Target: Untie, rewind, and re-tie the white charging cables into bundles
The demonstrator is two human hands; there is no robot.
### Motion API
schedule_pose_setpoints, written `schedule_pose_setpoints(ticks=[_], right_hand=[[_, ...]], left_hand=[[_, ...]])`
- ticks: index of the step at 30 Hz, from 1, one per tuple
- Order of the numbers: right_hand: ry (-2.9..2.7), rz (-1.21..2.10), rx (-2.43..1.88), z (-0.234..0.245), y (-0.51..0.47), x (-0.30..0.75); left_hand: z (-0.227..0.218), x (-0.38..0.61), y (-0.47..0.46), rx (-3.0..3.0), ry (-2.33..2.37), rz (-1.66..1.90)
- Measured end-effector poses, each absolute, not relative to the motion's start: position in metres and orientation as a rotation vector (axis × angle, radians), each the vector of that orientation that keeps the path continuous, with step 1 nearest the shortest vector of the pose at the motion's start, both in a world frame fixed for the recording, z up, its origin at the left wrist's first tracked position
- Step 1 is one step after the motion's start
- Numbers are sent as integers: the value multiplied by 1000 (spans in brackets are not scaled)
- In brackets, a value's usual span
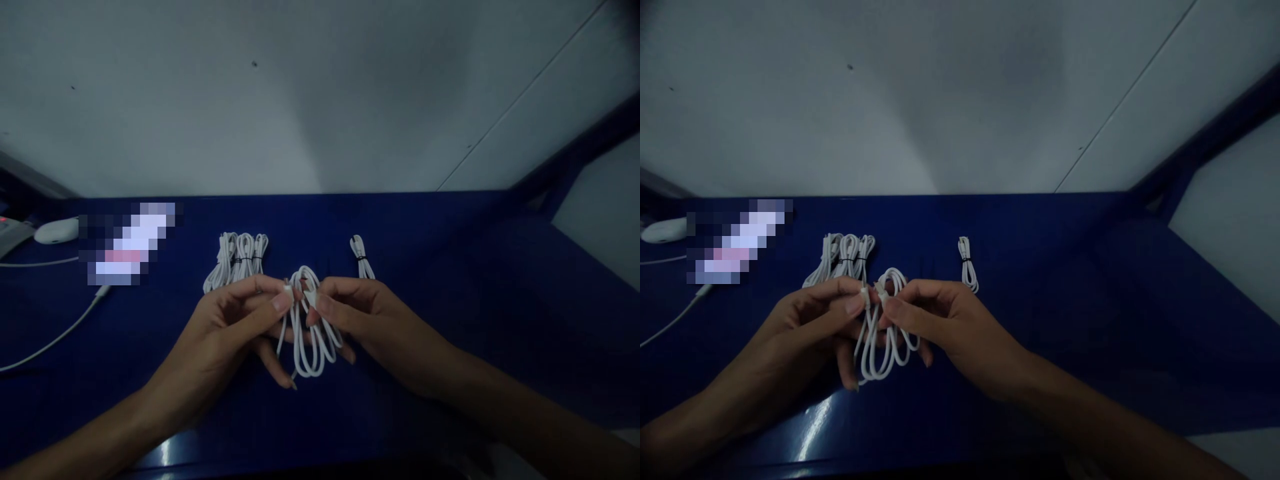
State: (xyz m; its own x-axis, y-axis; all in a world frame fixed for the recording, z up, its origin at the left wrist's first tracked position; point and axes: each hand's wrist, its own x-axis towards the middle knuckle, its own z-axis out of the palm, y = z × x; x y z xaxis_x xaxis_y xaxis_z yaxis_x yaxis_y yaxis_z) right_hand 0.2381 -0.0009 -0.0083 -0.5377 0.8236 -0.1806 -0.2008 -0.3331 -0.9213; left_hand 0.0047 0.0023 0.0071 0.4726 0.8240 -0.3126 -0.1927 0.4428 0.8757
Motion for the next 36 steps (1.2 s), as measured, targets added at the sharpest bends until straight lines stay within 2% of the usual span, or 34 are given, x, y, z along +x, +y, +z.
schedule_pose_setpoints(ticks=[12,17,23,31,36], right_hand=[[-1323,1747,-1021,2,-8,232],[-1702,1472,-1151,9,-10,234],[-1998,1172,-1067,11,-10,233],[-1655,1528,-1092,10,-9,235],[-1519,1504,-1098,4,-8,235]], left_hand=[[12,10,0,1064,913,767],[11,12,-2,1148,955,763],[10,10,-8,1230,1051,786],[16,13,-6,1135,962,796],[17,14,-4,1072,946,795]])
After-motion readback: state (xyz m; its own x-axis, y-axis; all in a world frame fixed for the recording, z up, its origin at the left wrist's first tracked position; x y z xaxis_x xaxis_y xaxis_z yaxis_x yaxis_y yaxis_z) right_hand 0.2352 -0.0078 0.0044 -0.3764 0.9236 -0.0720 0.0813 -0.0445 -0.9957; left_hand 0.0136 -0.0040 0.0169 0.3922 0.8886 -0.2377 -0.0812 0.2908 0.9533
